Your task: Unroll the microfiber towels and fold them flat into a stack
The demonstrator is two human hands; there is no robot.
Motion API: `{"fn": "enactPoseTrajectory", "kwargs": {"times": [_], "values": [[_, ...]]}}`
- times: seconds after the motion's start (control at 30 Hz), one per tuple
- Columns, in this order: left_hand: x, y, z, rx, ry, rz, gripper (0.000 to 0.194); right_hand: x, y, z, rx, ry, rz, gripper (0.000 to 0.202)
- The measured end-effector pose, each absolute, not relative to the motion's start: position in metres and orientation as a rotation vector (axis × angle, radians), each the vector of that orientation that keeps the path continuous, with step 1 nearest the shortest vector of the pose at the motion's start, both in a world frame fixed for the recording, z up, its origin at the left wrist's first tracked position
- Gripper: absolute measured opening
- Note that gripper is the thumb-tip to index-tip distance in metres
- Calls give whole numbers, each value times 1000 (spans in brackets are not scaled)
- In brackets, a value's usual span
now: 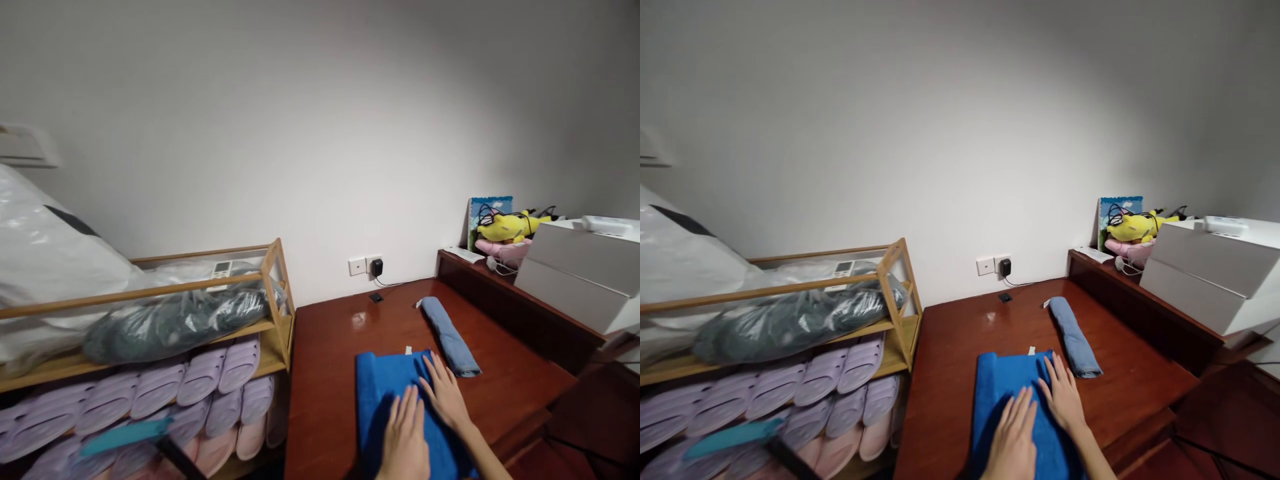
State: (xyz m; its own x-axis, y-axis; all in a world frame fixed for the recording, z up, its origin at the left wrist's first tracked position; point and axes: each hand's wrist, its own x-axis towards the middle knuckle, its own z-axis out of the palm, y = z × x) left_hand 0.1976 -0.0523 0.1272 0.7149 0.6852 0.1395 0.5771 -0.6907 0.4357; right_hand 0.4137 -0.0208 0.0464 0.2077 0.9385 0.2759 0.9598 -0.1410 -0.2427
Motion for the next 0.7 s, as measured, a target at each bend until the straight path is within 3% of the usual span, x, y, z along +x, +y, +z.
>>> {"fn": "enactPoseTrajectory", "kwargs": {"times": [0.2,0.5,0.6,0.7], "values": [[224,-22,106,2418,892,52,73,462,-11,19,-2353,-1667,-191,73],[77,15,142,2368,1349,-201,60,508,-7,25,-2342,-1747,-200,70],[53,12,150,2403,1449,-97,51,509,-4,33,-2280,-1782,-300,68],[84,-1,152,2531,1336,157,51,487,-2,42,-2177,-1828,-396,57]]}}
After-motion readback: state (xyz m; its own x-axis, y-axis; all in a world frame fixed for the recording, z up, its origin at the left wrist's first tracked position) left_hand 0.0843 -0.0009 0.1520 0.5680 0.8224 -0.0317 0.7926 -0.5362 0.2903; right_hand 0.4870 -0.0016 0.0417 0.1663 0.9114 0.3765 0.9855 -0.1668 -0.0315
